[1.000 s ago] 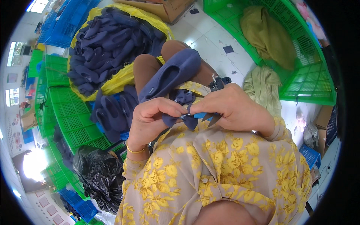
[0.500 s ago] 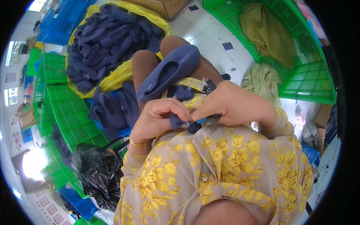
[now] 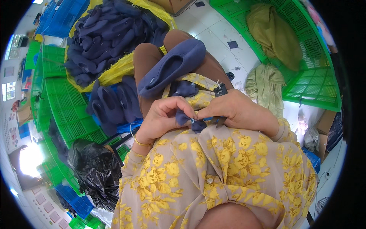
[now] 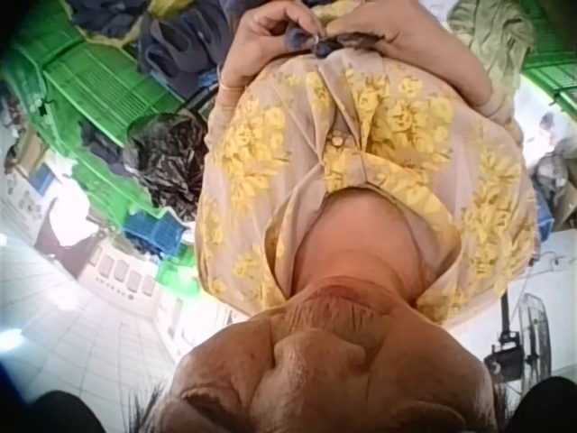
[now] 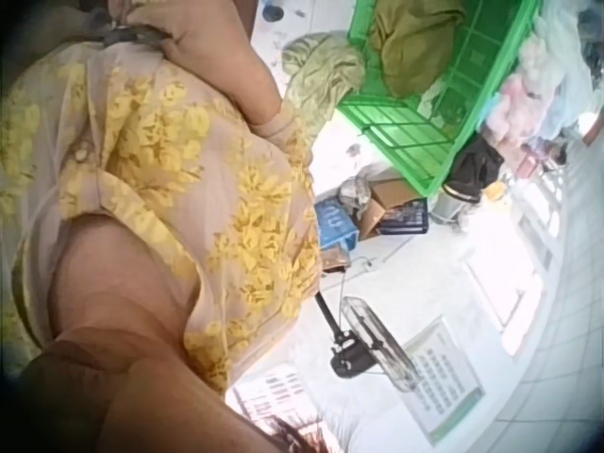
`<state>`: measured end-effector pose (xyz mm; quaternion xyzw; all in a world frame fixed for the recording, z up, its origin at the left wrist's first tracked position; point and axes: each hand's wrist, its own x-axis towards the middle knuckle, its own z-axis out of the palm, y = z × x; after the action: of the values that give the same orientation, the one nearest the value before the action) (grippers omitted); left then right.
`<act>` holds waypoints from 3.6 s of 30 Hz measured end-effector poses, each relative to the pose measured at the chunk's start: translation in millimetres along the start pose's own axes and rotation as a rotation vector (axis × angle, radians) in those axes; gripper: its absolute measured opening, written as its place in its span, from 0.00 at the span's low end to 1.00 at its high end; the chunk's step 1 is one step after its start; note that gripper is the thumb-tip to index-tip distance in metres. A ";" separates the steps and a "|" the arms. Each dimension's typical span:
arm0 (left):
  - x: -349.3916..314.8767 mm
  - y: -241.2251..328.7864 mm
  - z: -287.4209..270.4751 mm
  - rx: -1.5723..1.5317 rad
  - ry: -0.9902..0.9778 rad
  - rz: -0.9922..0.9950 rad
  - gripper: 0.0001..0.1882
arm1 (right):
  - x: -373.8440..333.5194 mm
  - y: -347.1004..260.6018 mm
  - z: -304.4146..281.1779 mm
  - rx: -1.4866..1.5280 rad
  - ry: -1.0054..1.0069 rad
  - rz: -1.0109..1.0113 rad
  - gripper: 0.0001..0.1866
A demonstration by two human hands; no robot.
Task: The person sews the upper part of a dark blue slip-on shoe using a blue-handled tool, likely a seam ripper or awl, to manipulate the thread. The person works on multiple shoes from a nearby pile, stitching along the edges and occasionally adjusting the shoe's position.
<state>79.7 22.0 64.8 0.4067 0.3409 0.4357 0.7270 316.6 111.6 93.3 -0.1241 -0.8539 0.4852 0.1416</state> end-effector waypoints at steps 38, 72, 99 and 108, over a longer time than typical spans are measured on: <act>-1.2 9.5 16.4 -0.119 0.190 -0.141 0.07 | 1.5 6.8 21.8 0.312 0.103 0.203 0.14; 14.9 -18.7 19.4 0.209 0.332 -0.290 0.05 | 21.7 3.5 18.8 -0.172 0.698 -0.211 0.19; 16.3 -7.5 14.0 0.281 0.421 -0.219 0.06 | 8.4 20.6 -11.1 1.083 0.724 0.186 0.07; 20.8 6.6 5.8 0.333 0.437 -0.200 0.05 | -90.6 43.5 -143.9 1.253 1.135 -0.234 0.11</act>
<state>90.3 41.1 70.2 0.3812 0.5947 0.3771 0.5990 456.1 215.8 115.1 -0.1581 -0.2350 0.7146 0.6396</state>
